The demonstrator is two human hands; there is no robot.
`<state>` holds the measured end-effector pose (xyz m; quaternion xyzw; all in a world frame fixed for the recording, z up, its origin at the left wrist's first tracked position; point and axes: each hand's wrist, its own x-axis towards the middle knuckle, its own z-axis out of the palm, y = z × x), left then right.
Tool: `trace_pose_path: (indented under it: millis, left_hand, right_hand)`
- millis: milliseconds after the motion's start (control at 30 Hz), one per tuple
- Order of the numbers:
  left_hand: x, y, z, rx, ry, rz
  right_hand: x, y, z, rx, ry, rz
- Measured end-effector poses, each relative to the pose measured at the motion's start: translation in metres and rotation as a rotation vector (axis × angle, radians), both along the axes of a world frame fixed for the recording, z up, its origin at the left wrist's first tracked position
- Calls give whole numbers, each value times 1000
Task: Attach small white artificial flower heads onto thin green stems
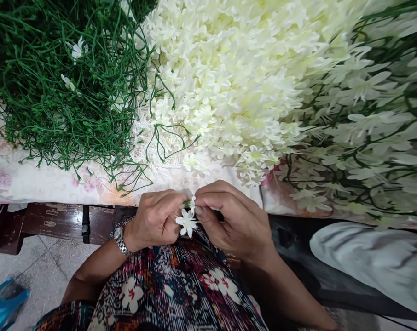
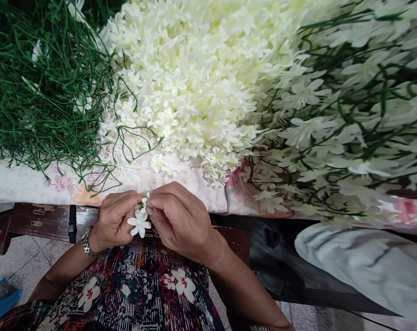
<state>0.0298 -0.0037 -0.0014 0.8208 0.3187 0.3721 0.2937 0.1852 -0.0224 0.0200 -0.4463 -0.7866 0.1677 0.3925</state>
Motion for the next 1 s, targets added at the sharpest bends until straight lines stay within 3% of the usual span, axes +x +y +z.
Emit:
trace_pose_path:
  millis: [333, 733, 1000]
  left_hand:
    - [4, 0, -2, -74, -90, 17]
    - [1, 1, -5, -60, 29, -27]
    - [3, 1, -5, -73, 9, -10]
  right_hand:
    - [-6, -2, -11, 59, 110, -32]
    - [-4, -3, -15, 44, 101, -11]
    - [-5, -2, -18, 38, 82, -21]
